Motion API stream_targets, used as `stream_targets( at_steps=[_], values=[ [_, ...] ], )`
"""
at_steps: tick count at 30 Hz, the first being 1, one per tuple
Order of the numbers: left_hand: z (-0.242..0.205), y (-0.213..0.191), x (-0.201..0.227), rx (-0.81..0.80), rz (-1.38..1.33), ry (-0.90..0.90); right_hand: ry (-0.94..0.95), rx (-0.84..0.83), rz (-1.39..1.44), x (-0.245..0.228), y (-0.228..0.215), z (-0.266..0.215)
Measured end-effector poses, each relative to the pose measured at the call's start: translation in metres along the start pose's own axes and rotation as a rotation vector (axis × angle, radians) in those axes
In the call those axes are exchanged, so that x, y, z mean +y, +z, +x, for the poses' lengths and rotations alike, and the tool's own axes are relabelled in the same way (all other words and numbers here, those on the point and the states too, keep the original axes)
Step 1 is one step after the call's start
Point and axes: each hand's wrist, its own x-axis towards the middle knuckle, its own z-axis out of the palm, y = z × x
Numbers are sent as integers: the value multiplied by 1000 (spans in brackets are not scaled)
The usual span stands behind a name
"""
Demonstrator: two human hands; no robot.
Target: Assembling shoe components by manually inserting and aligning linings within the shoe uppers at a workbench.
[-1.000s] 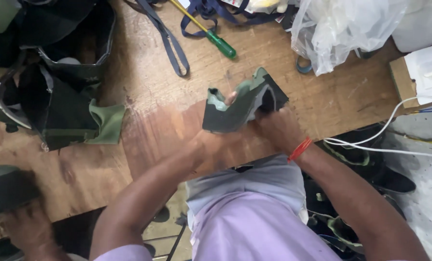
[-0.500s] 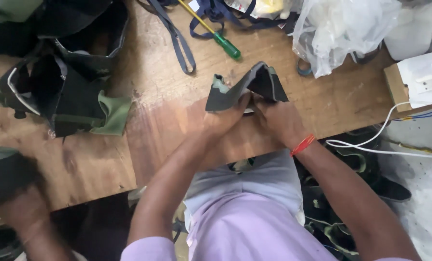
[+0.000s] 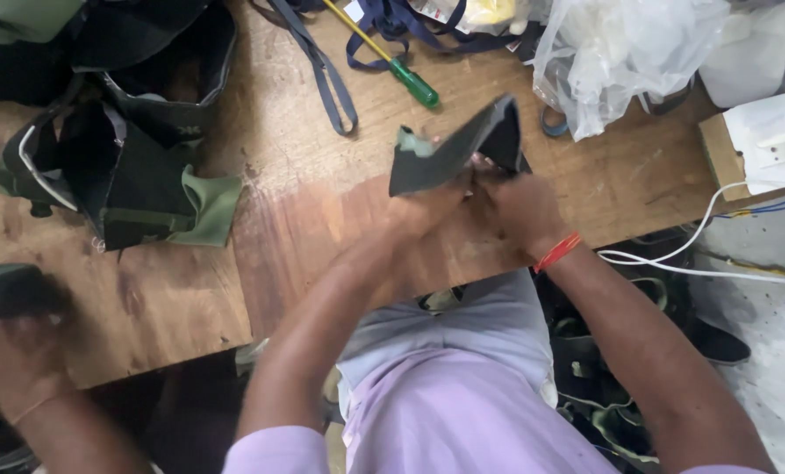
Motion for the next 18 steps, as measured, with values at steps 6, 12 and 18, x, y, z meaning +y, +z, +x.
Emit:
stream_targets(
  at_steps=[6,12,18],
  values=[
    [-29,-12,-7,1,506,526,-230,-151,-264,17,10,-14],
    [-57,-5,-15,-166,28,390,-454,-317,-286,9,-19,-10],
    [-63,-40,9,-538,268,469,-425,-124,-68,3,-16,-14]
  ],
)
